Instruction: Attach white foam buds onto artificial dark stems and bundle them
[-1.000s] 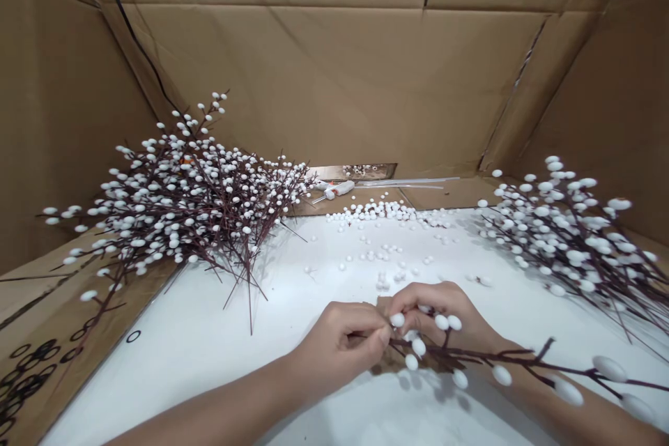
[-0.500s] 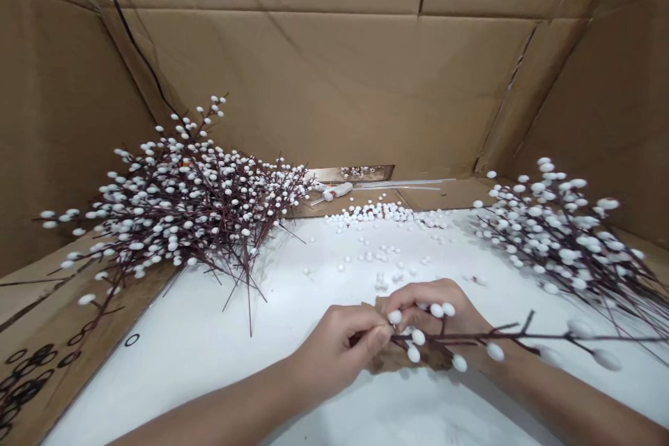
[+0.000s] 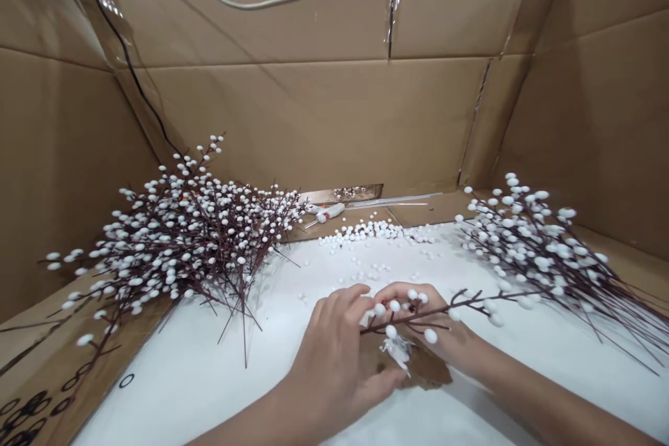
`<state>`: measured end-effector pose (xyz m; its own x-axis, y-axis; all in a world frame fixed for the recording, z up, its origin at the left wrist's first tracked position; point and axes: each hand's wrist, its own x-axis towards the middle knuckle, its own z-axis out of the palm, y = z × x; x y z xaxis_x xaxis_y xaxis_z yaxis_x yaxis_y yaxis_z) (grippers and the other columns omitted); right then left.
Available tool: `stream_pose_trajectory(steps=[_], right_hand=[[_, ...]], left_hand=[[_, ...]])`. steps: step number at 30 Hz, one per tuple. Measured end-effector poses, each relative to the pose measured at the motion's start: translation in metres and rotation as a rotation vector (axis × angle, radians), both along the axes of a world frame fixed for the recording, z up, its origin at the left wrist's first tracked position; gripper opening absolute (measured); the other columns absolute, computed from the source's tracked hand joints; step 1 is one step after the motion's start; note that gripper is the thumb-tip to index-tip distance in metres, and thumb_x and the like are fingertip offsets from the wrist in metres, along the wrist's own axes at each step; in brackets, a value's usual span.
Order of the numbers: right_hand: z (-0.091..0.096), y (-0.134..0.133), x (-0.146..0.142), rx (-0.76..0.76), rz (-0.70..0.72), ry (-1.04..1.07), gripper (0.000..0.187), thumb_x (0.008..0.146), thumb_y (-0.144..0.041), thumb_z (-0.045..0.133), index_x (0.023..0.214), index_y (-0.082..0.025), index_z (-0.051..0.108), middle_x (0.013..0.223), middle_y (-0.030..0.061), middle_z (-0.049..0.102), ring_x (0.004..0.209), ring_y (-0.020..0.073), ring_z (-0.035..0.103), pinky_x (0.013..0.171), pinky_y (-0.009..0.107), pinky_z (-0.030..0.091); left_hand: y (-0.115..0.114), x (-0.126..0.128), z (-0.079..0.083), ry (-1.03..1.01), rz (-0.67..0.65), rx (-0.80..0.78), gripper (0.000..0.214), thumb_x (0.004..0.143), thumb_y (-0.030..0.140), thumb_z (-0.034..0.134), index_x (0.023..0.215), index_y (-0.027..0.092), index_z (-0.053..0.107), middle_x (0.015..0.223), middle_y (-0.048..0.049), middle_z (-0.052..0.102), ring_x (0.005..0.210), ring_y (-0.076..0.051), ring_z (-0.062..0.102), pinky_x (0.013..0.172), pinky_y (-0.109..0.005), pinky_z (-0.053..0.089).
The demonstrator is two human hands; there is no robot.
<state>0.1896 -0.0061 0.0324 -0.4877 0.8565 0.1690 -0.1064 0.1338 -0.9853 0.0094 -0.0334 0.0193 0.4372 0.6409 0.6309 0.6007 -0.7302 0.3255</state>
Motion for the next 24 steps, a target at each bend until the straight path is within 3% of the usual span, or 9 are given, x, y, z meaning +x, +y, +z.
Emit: stream_pose_trajectory(steps=[3,7,9,11,16,19,24], right_hand=[[-0.007,-0.002,0.003,0.023,-0.059,-0.038,0.025,0.067,-0.035,0.066,0.086,-0.019,0.062,0.077,0.0027,0.063,0.077,0.018,0.059,0.07,0.028,0.046],[-0.023,-0.004,0.004,-0.015,-0.256,-0.033,0.03,0.057,-0.037,0.071,0.077,-0.019,0.059,0.082,0.0029,0.061,0.076,0.0179,0.057,0.066,0.028,0.046],[-0.026,-0.004,0.0,-0.093,-0.259,-0.035,0.028,0.057,-0.039,0.071,0.07,-0.018,0.056,0.07,-0.0001,0.057,0.059,0.0119,0.053,0.052,0.022,0.042],[-0.025,-0.001,-0.006,-0.178,-0.193,-0.066,0.029,0.059,-0.04,0.071,0.063,-0.017,0.053,0.055,-0.0044,0.049,0.042,0.0057,0.04,0.038,0.018,0.031],[-0.006,0.002,-0.009,-0.379,-0.114,-0.045,0.032,0.066,-0.044,0.064,0.075,-0.016,0.053,0.044,-0.0107,0.035,0.033,0.0003,0.016,0.032,0.016,0.01],[0.006,0.001,0.001,-0.493,-0.183,0.125,0.021,0.076,-0.034,0.049,0.08,-0.015,0.057,0.052,-0.0067,0.042,0.036,0.0009,0.016,0.033,0.015,0.01],[0.017,0.002,0.015,-0.627,-0.27,0.216,0.027,0.067,-0.009,0.049,0.093,-0.012,0.058,0.062,0.0005,0.054,0.039,0.002,0.028,0.033,0.012,0.022]], left_hand=[[-0.002,0.016,0.008,0.096,0.027,0.234,0.051,0.075,0.025,0.057,0.119,0.019,0.032,0.113,-0.0128,0.053,0.098,-0.026,0.049,0.078,-0.041,0.044],[-0.001,0.033,0.02,0.116,0.063,0.208,0.033,0.078,0.011,0.046,0.11,0.02,0.043,0.1,-0.0075,0.06,0.082,-0.022,0.053,0.066,-0.034,0.047],[0.002,0.034,0.025,0.067,0.052,0.102,0.032,0.077,0.007,0.041,0.105,0.022,0.047,0.097,-0.005,0.061,0.081,-0.02,0.054,0.063,-0.031,0.047],[0.005,0.031,0.029,-0.027,0.035,-0.055,0.03,0.078,0.008,0.04,0.102,0.024,0.05,0.093,-0.0033,0.061,0.081,-0.019,0.055,0.064,-0.029,0.046],[0.014,0.021,0.037,-0.375,-0.037,-0.52,0.012,0.083,0.029,0.044,0.09,0.023,0.053,0.084,-0.0002,0.06,0.078,-0.014,0.055,0.065,-0.023,0.042],[0.022,0.021,0.036,-0.538,-0.073,-0.696,0.016,0.081,0.036,0.047,0.082,0.021,0.052,0.08,0.0004,0.058,0.071,-0.012,0.052,0.058,-0.02,0.039],[0.033,0.02,0.029,-0.72,-0.137,-0.935,0.02,0.081,0.04,0.044,0.091,0.023,0.043,0.074,0.0027,0.055,0.05,-0.006,0.041,0.04,-0.015,0.028]])
